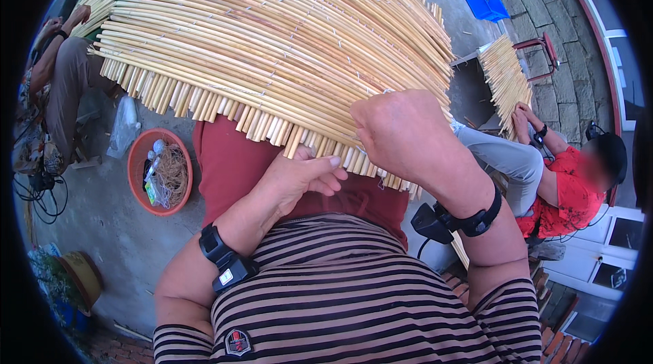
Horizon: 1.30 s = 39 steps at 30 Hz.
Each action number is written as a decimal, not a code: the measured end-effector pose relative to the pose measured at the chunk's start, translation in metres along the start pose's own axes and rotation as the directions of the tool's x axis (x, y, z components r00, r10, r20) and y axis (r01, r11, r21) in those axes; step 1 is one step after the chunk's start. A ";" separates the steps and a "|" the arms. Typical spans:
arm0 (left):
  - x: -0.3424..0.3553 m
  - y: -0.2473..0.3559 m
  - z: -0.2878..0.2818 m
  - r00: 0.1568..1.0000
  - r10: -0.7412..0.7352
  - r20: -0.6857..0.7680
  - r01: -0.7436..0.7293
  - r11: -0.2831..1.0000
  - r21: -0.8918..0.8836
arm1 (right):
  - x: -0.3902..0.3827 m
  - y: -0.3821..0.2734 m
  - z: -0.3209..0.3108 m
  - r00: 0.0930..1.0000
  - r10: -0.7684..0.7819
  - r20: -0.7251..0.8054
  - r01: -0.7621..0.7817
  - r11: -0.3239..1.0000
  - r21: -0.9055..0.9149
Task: The person weaves together lengths of reed or bamboo by threading a white cord through the material using a needle.
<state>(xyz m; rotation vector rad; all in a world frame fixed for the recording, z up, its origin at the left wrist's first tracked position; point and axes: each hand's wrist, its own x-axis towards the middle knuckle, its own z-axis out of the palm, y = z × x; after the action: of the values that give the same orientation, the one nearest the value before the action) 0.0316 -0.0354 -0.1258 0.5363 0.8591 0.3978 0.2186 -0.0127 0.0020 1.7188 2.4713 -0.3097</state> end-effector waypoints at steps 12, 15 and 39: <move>0.026 -0.007 0.004 0.988 0.016 0.156 -0.062 0.954 0.293 | 0.019 -0.001 -0.014 0.907 -0.093 0.410 0.178 0.968 -0.174; 0.027 -0.010 0.001 0.985 0.053 0.165 -0.101 0.950 0.296 | 0.024 0.003 -0.014 0.896 -0.180 0.405 0.249 0.960 -0.124; 0.033 -0.013 0.001 0.977 0.173 0.122 -0.205 0.918 0.338 | 0.030 0.000 -0.010 0.852 -0.201 0.483 0.328 0.924 -0.194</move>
<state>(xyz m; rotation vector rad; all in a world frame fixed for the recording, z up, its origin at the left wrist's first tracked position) 0.0531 -0.0285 -0.1525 0.9665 0.7963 0.3956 0.2081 0.0166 0.0058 1.0450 2.2619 -0.3356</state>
